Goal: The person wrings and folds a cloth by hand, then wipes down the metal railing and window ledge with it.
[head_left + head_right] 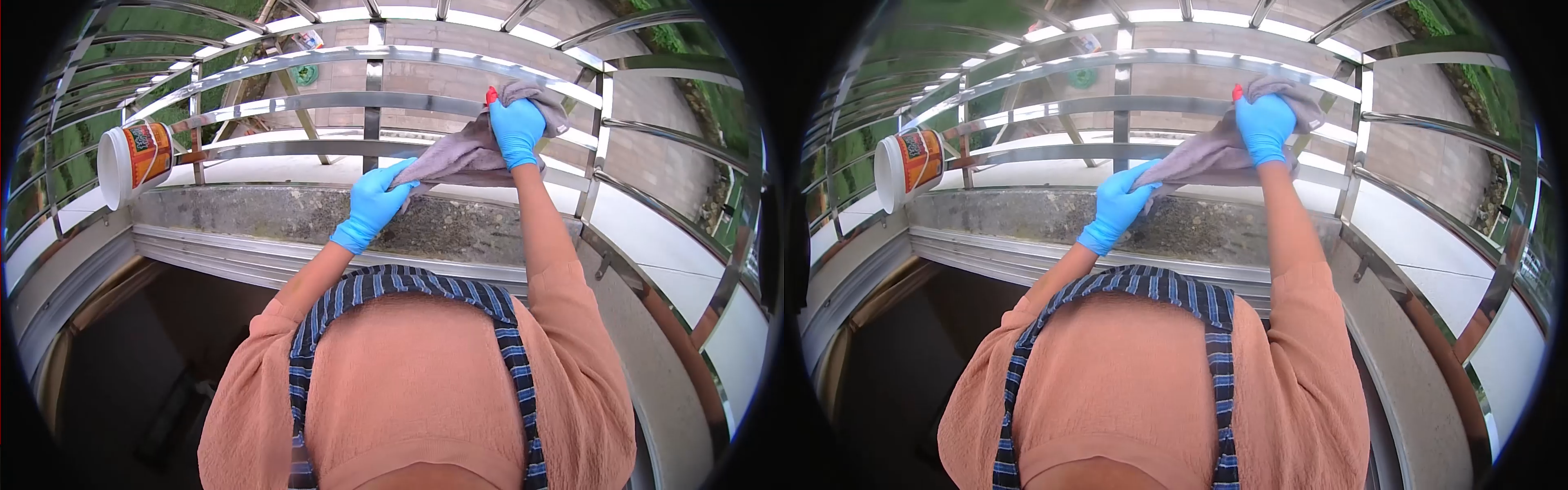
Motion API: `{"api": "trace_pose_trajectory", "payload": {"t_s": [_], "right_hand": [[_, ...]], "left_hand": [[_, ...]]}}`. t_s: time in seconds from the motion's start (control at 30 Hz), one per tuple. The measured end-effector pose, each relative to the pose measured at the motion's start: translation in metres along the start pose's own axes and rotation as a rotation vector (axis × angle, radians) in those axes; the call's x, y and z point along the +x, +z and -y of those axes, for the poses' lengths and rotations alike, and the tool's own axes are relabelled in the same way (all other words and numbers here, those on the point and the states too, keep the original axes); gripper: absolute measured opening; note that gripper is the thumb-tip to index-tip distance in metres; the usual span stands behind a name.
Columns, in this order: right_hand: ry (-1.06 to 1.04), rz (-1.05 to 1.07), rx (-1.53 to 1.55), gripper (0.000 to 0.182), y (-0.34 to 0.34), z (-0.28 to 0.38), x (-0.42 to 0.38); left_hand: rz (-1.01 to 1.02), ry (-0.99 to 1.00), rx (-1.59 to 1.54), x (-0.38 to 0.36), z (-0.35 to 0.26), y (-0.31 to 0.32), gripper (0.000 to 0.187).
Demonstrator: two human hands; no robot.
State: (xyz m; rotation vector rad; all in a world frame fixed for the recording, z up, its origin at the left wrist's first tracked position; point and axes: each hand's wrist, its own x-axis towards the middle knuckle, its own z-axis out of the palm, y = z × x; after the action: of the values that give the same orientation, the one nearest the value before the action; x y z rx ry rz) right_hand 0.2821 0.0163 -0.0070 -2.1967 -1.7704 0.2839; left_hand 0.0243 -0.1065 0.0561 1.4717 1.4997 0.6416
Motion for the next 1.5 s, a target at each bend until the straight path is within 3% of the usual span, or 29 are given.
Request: {"api": "trace_pose_trajectory", "payload": {"t_s": [0.1, 0.27, 0.3, 0.33, 0.43, 0.53, 0.57, 0.7, 0.8, 0.9, 0.97, 1.03, 1.1, 1.23, 1.33, 1.4, 1.43, 1.5], "right_hand": [[-0.154, 0.155, 0.064, 0.050, 0.022, 0.079, -0.004], [-0.476, 0.900, 0.106, 0.049, 0.026, 0.159, 0.035], [-0.508, 1.069, 0.131, 0.046, 0.061, 0.165, 0.051], [-0.353, 1.307, 0.216, 0.049, 0.082, 0.167, 0.064], [-0.296, 1.473, 0.384, 0.067, 0.109, 0.142, 0.064], [-0.578, 1.173, 0.395, 0.071, 0.052, 0.141, 0.058], [-0.539, 1.133, 0.377, 0.072, 0.029, 0.143, 0.055], [-0.286, 0.974, 0.387, 0.041, 0.036, 0.121, 0.054], [-0.091, 1.118, 0.677, 0.034, 0.063, 0.094, 0.070], [-0.077, 1.186, 0.675, 0.034, 0.062, 0.111, 0.076], [-0.154, 1.075, 0.890, 0.033, 0.073, 0.128, 0.066], [-0.303, 1.085, 0.786, 0.033, 0.061, 0.132, 0.069], [-0.308, 1.257, 0.665, 0.032, 0.087, 0.120, 0.080], [-0.341, 1.231, 0.694, 0.037, 0.094, 0.123, 0.074], [-0.524, 1.073, 0.418, 0.032, 0.073, 0.139, 0.061], [-0.619, 0.774, 0.085, 0.035, 0.069, 0.143, 0.037], [-0.616, 0.680, 0.004, 0.037, 0.057, 0.147, 0.025], [-0.739, 0.478, -0.105, 0.048, 0.042, 0.152, 0.017]], "left_hand": [[-0.046, -0.058, 0.070, -0.012, -0.011, -0.014, 0.037], [-0.133, -0.117, -0.024, -0.014, -0.005, -0.027, 0.036], [-0.153, -0.098, -0.004, -0.012, -0.005, -0.029, 0.037], [-0.175, -0.081, 0.016, -0.010, -0.005, -0.031, 0.037], [-0.164, -0.024, 0.048, -0.004, -0.001, -0.038, 0.037], [-0.180, 0.049, 0.151, 0.011, -0.006, -0.042, 0.039], [-0.173, 0.058, 0.207, 0.009, -0.007, -0.045, 0.040], [-0.214, 0.332, 0.427, 0.029, 0.016, -0.062, 0.050], [-0.252, 0.317, 0.473, 0.051, 0.037, -0.080, 0.047], [-0.361, 0.339, 0.475, 0.078, 0.070, -0.082, 0.042], [-0.438, 0.307, 0.495, 0.086, 0.082, -0.080, 0.037], [-0.472, 0.236, 0.564, 0.091, 0.082, -0.076, 0.031], [-0.469, 0.206, 0.624, 0.086, 0.079, -0.073, 0.028], [-0.495, 0.241, 0.599, 0.090, 0.082, -0.074, 0.026], [-0.421, 0.180, 0.566, 0.088, 0.082, -0.074, 0.030], [-0.374, 0.145, 0.469, 0.091, 0.076, -0.079, 0.033], [-0.122, -0.010, 0.376, 0.088, 0.056, -0.096, 0.048], [-0.255, -0.016, -0.085, 0.084, 0.070, -0.124, 0.054]]}}
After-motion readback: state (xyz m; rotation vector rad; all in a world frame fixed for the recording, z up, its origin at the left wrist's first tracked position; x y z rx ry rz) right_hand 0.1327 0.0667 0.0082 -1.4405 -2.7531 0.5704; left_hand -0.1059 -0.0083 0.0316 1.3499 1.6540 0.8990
